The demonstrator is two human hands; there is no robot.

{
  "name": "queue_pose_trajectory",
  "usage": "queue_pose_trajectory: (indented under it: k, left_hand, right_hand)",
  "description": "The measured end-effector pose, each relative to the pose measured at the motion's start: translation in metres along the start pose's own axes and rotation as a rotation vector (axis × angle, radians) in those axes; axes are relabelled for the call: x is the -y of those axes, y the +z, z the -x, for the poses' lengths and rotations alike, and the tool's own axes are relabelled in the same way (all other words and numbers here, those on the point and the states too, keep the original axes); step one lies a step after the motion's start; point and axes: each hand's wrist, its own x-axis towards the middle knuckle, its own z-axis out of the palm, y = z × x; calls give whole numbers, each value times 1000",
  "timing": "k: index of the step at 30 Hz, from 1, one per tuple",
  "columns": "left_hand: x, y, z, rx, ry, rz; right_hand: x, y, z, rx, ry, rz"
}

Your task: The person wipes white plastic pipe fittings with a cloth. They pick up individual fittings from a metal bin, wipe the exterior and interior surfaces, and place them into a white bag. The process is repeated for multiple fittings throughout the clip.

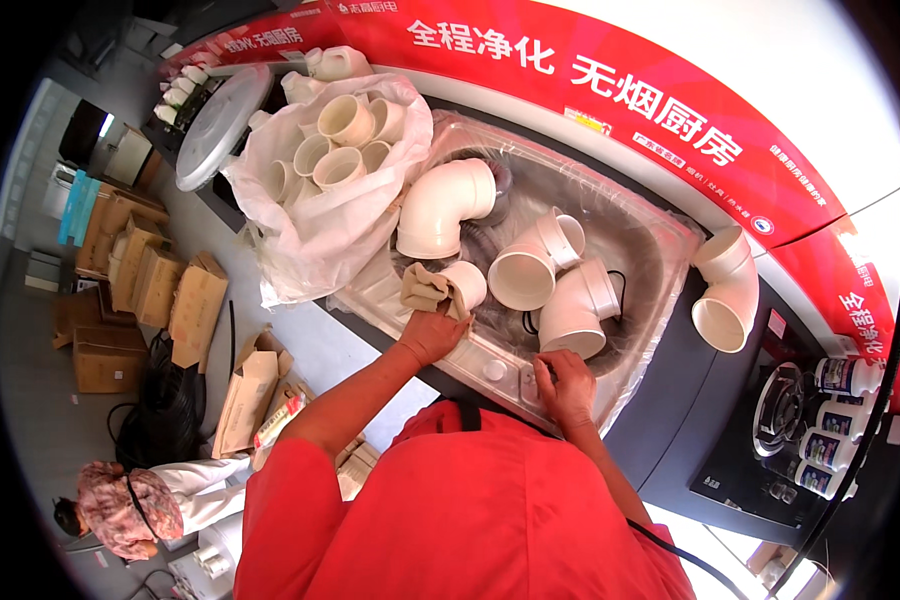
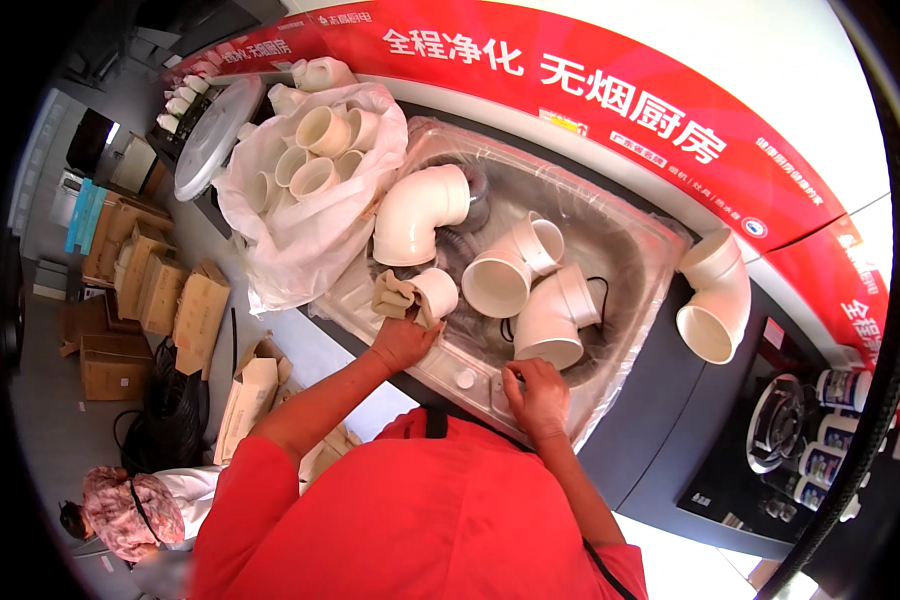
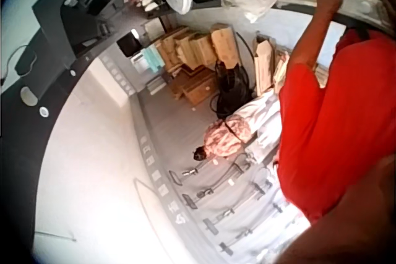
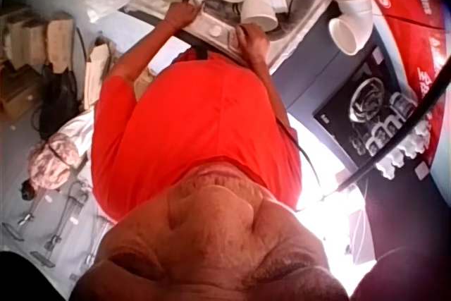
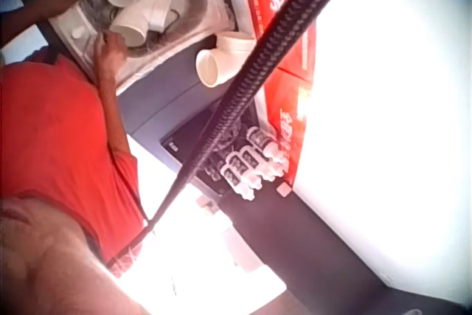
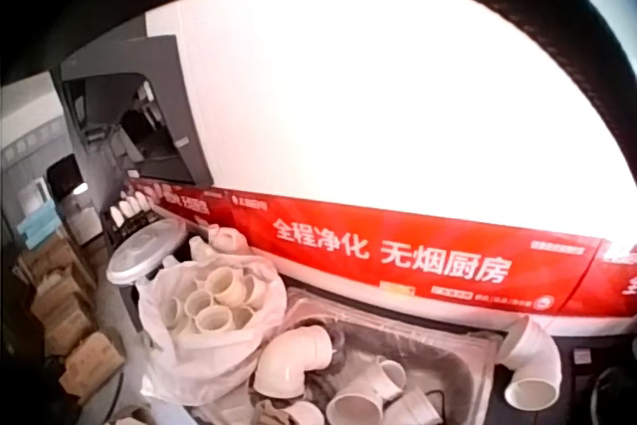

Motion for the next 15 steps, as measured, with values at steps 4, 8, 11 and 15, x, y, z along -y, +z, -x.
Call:
queue_pose_trajectory:
  k: [4, 8, 11, 15]
  left_hand:
    - [-3, 0, -2, 37, -18, -11]
    - [-4, -2, -3, 89, -70, 18]
    - [-4, -4, -4, 92, -81, 30]
    - [1, -4, -2, -15, -24, -6]
  right_hand:
    - [-2, 0, 2, -8, -5, 11]
    - [0, 0, -2, -2, -8, 30]
    - [-1, 2, 0, -24, -19, 23]
    - [3, 3, -4, 2, 8, 12]
